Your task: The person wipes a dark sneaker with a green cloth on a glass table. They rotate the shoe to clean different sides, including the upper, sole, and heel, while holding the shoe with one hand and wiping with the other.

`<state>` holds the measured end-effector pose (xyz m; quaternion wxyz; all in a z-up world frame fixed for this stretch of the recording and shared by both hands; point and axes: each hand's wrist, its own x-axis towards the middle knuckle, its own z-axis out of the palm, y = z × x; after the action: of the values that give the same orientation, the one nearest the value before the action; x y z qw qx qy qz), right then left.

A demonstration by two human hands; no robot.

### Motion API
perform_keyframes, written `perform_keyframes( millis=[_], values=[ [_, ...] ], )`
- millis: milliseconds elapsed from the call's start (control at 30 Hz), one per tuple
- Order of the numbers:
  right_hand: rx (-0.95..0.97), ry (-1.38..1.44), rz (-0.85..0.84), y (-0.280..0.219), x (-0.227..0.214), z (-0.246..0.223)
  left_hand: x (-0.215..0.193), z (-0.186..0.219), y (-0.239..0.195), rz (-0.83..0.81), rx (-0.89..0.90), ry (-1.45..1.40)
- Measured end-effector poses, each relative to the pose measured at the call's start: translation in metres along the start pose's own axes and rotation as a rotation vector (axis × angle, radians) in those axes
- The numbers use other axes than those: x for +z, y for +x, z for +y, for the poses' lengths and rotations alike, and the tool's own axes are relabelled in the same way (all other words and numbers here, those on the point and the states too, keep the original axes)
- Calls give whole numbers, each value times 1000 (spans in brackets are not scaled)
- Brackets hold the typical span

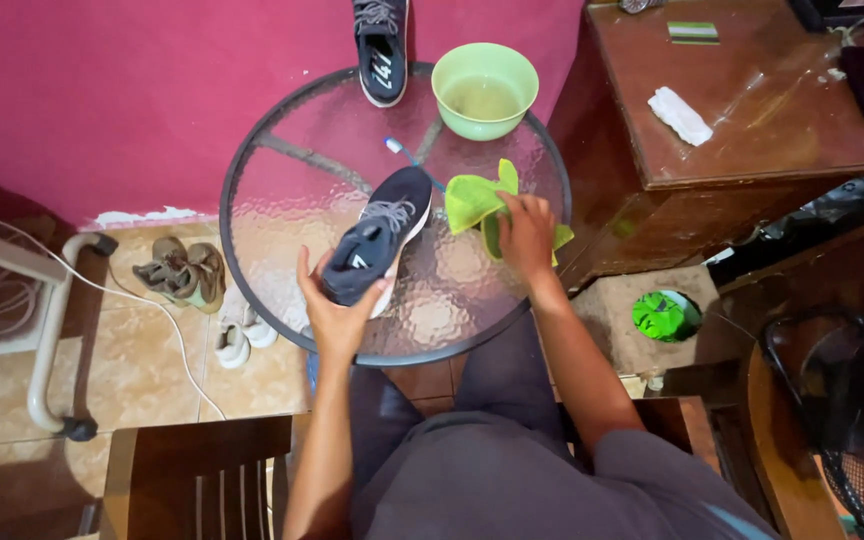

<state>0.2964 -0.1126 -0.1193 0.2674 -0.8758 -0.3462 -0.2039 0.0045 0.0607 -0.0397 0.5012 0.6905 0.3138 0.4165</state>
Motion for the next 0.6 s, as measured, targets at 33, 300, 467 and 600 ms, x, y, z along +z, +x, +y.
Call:
perform_keyframes(
  millis=[33,300,467,600],
  values=[
    [-4,1,-6,1,-6,-3,-2,-10,5,5,-5,0],
    [247,626,212,-3,-37,-16,-27,-36,43,106,-169,-366],
    [294,794,234,-2,-35,-25,-33,-18,37,56,-157,-351],
    [165,927,236,-1,-7,-38,-33,-30,39,3,-142,-258]
  ],
)
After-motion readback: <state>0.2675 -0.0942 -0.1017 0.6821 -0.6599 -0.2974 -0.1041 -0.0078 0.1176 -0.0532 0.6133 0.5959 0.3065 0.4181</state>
